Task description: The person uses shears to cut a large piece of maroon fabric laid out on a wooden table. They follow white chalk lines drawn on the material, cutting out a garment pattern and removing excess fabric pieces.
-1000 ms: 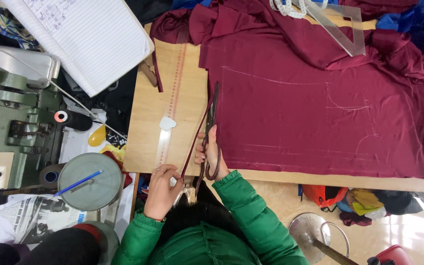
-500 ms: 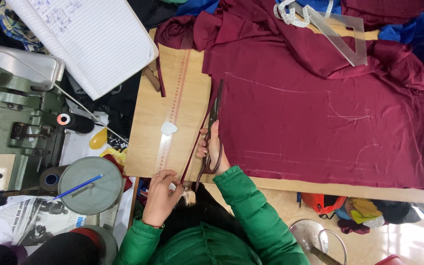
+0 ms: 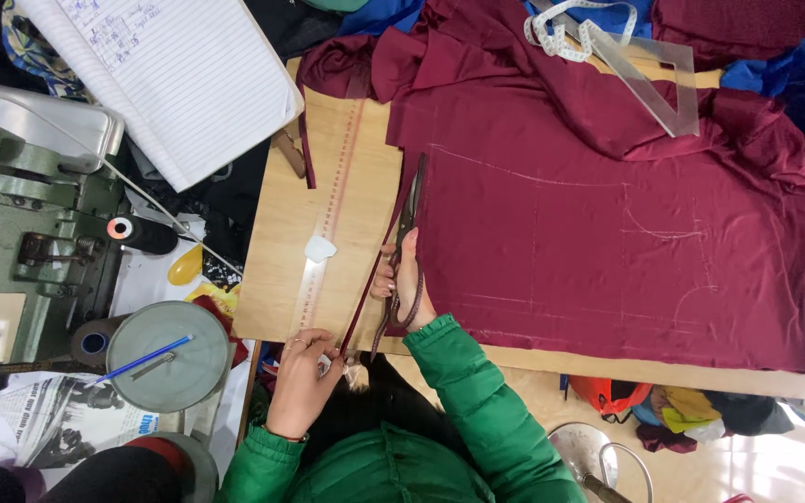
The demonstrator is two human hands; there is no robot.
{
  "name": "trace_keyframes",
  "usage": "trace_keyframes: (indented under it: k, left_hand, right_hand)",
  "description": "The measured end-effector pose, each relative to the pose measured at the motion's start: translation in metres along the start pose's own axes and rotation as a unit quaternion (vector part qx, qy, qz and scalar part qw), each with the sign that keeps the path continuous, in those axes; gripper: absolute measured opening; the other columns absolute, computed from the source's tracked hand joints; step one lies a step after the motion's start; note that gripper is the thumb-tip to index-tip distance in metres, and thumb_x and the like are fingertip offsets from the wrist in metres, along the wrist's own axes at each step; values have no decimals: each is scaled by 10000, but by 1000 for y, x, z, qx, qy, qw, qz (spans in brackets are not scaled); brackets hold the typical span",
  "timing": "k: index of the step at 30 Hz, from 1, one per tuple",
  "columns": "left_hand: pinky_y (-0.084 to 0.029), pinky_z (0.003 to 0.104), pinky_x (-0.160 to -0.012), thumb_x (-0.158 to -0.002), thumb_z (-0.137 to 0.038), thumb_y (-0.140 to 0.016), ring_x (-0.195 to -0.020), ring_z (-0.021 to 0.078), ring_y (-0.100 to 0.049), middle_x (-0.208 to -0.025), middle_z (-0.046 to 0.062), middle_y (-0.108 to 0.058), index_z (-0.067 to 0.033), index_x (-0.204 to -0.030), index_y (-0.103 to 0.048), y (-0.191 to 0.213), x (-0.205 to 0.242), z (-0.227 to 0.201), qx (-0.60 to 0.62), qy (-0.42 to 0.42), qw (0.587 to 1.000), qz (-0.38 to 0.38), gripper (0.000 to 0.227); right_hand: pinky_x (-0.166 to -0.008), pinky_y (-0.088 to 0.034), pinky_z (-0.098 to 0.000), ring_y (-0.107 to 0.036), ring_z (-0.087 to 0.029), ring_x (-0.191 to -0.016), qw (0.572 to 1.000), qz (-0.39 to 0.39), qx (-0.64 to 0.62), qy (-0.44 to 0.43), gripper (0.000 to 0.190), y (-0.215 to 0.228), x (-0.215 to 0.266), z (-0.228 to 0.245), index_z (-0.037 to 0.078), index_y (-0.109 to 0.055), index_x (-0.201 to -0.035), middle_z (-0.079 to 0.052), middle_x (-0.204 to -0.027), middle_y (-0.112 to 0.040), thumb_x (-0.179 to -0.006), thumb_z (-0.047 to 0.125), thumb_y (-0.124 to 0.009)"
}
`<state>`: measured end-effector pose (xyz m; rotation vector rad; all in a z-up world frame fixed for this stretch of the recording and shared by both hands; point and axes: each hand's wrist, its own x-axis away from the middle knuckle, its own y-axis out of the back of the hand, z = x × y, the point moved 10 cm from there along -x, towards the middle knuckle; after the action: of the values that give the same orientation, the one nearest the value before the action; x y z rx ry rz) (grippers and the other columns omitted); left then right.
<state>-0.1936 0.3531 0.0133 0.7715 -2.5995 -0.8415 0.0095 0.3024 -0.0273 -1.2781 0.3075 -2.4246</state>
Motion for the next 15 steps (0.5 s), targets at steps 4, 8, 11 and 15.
trace_keyframes:
  k: [4,8,11,15]
  left_hand:
    - [-458,419,-979,-842,-106,-703,-1121,303,-582,-1160,60,-644,-79,-856,-701,0,0,0,-1,1,1000,4,30]
    - [-478,455,-969,-878,-120,-695,-1169,316,-556,-1209,69,-626,-75,-890,-702,-4,1,2,-5,24,999,32,47]
    - [-468,415,-985,-855,-114,-706,-1151,298,-575,-1186,60,-644,-78,-877,-712,-1,0,1,0,17,1000,13,42]
    - [-468,418,-984,-855,-99,-700,-1143,301,-571,-1184,66,-639,-87,-865,-698,2,1,-3,4,11,1000,7,16]
  right_hand:
    - [-399,-154,-225,-208,-46,-422,1000,-24,11,-12,706,-1,-9,9,199,-456,-933,55,-618,-264,-782,887,-399]
    - [-407,-186,-214,-199,-43,-446,999,-26,19,-25,736,-5,-13,18,213,-446,-948,63,-659,-246,-722,912,-408]
    - [-408,-177,-230,-206,-53,-434,999,-41,16,-24,763,2,-27,13,207,-469,-984,60,-650,-250,-713,918,-409]
    - [-375,-158,-223,-201,-43,-415,1000,-15,13,5,712,3,-31,16,190,-480,-911,66,-599,-249,-780,886,-406]
